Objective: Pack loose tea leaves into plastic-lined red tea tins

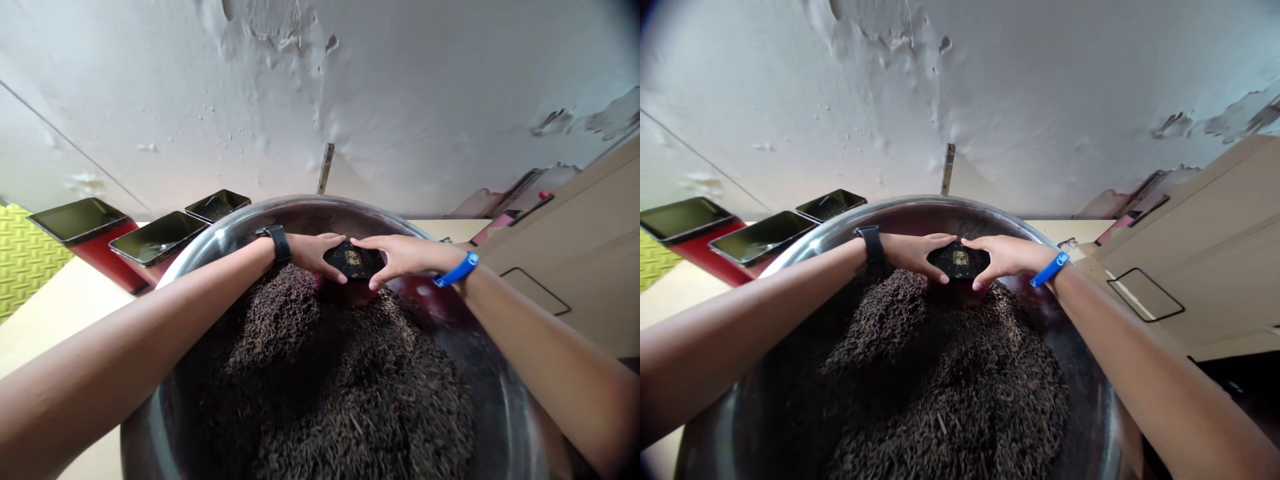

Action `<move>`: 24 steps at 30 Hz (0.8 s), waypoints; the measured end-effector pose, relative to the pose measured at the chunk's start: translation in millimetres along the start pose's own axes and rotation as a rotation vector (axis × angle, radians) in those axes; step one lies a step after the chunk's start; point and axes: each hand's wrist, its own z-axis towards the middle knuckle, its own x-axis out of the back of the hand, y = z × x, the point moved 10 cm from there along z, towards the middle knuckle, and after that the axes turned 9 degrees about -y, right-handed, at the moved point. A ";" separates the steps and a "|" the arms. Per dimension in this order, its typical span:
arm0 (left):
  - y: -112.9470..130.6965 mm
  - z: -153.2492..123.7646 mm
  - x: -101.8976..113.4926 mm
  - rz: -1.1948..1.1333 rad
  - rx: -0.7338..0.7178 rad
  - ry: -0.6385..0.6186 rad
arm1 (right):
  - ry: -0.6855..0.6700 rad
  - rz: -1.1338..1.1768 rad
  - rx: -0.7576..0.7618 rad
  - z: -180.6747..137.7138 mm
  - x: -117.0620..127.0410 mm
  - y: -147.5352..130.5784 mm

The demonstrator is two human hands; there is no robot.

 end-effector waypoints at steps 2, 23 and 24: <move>-1.4 0.2 -2.4 -0.018 0.013 -0.022 | -0.011 -0.005 0.013 1.2 1.1 -2.4; -45.1 -46.3 57.8 -0.074 0.108 0.487 | 0.386 0.050 0.022 -34.9 16.1 -43.3; -55.4 -57.5 68.9 -0.054 0.176 0.566 | 0.421 0.032 -0.004 -44.2 27.2 -43.6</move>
